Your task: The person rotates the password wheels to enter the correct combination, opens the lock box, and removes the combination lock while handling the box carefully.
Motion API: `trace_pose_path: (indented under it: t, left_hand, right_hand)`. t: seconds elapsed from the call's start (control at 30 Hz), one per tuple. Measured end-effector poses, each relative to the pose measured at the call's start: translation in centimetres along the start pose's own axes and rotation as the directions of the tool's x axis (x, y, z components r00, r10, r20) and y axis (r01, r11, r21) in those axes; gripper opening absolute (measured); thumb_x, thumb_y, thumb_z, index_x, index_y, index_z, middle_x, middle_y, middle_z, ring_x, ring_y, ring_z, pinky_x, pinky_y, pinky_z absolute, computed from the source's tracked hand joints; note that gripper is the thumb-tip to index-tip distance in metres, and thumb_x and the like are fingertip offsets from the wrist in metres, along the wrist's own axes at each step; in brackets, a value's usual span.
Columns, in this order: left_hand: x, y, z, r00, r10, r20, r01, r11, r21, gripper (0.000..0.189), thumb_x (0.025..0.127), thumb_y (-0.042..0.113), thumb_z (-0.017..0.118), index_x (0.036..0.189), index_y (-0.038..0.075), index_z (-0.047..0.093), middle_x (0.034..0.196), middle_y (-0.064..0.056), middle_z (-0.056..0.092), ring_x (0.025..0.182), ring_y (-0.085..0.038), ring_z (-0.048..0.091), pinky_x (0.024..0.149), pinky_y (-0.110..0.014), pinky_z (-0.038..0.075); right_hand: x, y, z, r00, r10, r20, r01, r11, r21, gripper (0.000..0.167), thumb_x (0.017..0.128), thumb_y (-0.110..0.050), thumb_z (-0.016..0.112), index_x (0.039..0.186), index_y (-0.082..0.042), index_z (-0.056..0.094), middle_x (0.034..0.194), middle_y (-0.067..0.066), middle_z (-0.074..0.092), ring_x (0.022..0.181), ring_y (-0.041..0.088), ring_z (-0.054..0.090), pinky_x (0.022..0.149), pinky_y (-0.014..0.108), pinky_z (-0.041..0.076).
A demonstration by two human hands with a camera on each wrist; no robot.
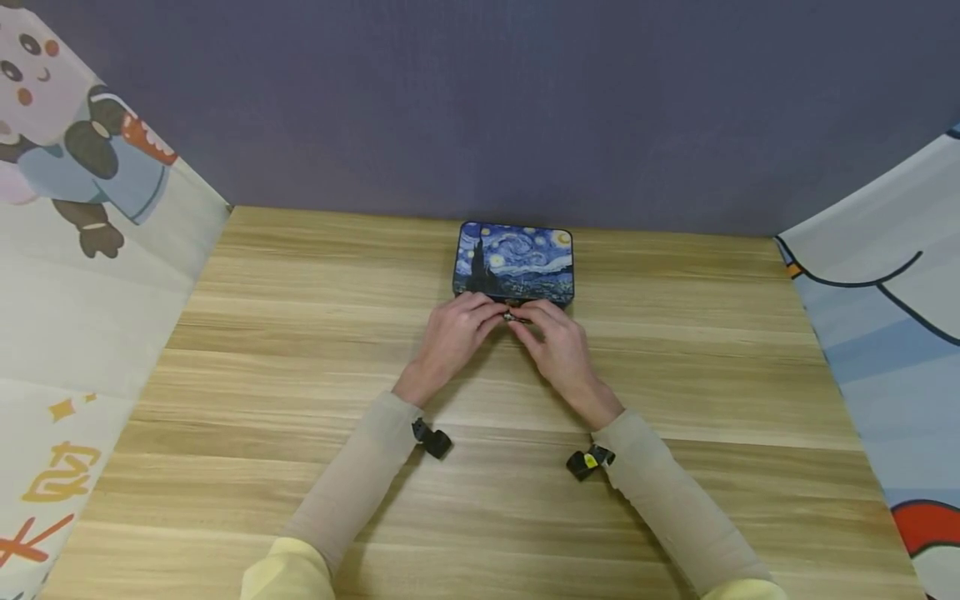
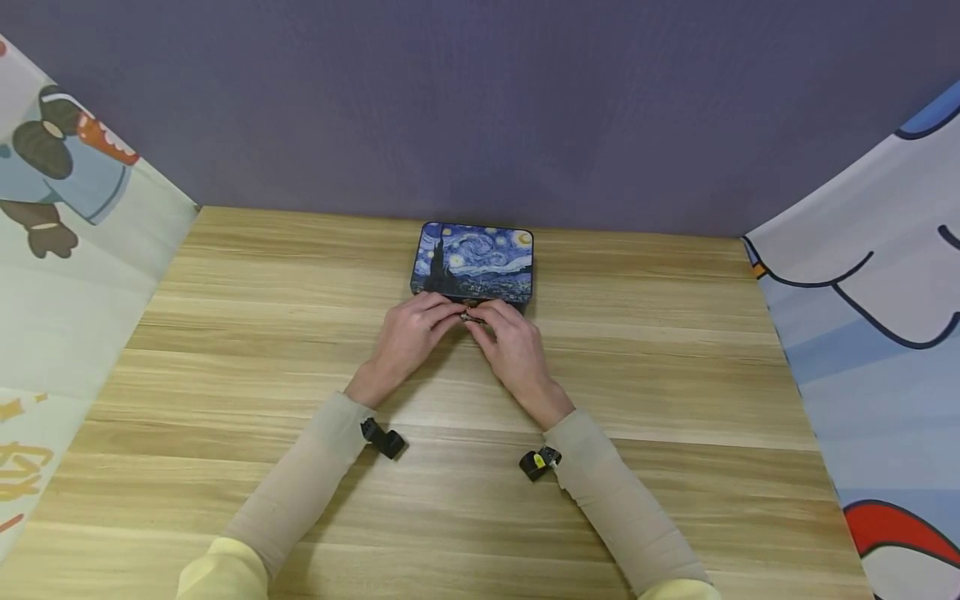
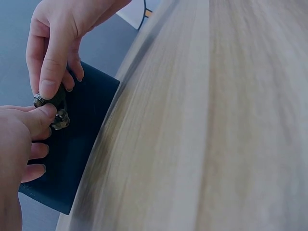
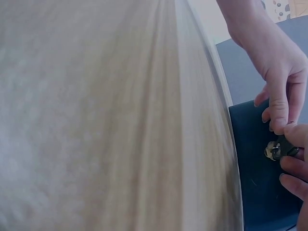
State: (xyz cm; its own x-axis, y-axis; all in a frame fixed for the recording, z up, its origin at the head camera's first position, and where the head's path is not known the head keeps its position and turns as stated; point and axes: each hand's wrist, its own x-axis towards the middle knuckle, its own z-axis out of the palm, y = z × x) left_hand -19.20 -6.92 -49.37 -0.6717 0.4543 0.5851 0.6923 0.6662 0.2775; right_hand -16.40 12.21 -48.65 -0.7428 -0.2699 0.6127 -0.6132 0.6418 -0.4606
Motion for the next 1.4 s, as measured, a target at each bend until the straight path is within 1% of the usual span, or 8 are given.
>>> trace_pose_path:
  t: [0.23, 0.67, 0.97, 1.4]
  left_hand:
    - [0.05, 0.11, -0.13, 1.000, -0.002, -0.001, 0.002, 1.000, 0.000, 0.015, 0.096, 0.017, 0.076, 0.107, 0.010, 0.081, 0.100, -0.001, 0.077, 0.088, -0.016, 0.069, 0.078, -0.027, 0.060]
    - [0.13, 0.17, -0.15, 1.000, 0.001, -0.004, -0.001, 1.000, 0.002, 0.014, 0.095, 0.017, 0.076, 0.106, 0.009, 0.081, 0.099, -0.001, 0.077, 0.087, -0.016, 0.069, 0.078, -0.028, 0.060]
    - [0.09, 0.09, -0.15, 1.000, -0.007, -0.001, 0.007, 1.000, -0.007, 0.015, 0.096, 0.017, 0.076, 0.107, 0.009, 0.081, 0.099, -0.001, 0.077, 0.087, -0.016, 0.069, 0.077, -0.028, 0.060]
    - [0.13, 0.04, -0.15, 1.000, -0.009, 0.002, 0.009, 1.000, -0.006, 0.015, 0.096, 0.017, 0.075, 0.107, 0.009, 0.081, 0.100, -0.001, 0.077, 0.088, -0.016, 0.069, 0.078, -0.028, 0.059]
  right_hand:
    - [-0.01, 0.00, -0.01, 1.000, 0.005, 0.000, -0.005, 1.000, -0.004, 0.019, 0.089, -0.008, 0.082, 0.105, 0.000, 0.077, 0.102, 0.013, 0.074, 0.092, 0.028, 0.073, 0.080, 0.040, 0.063]
    - [0.05, -0.08, -0.02, 1.000, 0.005, 0.001, -0.005, 1.000, -0.019, 0.019, 0.088, -0.008, 0.082, 0.105, 0.000, 0.077, 0.102, 0.012, 0.075, 0.093, 0.028, 0.072, 0.083, 0.040, 0.062]
    - [0.05, -0.08, 0.06, 1.000, 0.003, -0.008, -0.003, 1.000, -0.017, 0.020, 0.086, -0.006, 0.084, 0.104, -0.001, 0.077, 0.102, 0.012, 0.075, 0.094, 0.028, 0.072, 0.084, 0.041, 0.062]
    - [0.01, -0.08, 0.22, 1.000, 0.002, -0.016, -0.003, 1.000, -0.029, 0.019, 0.088, -0.009, 0.083, 0.104, -0.001, 0.077, 0.102, 0.012, 0.075, 0.094, 0.027, 0.072, 0.083, 0.041, 0.062]
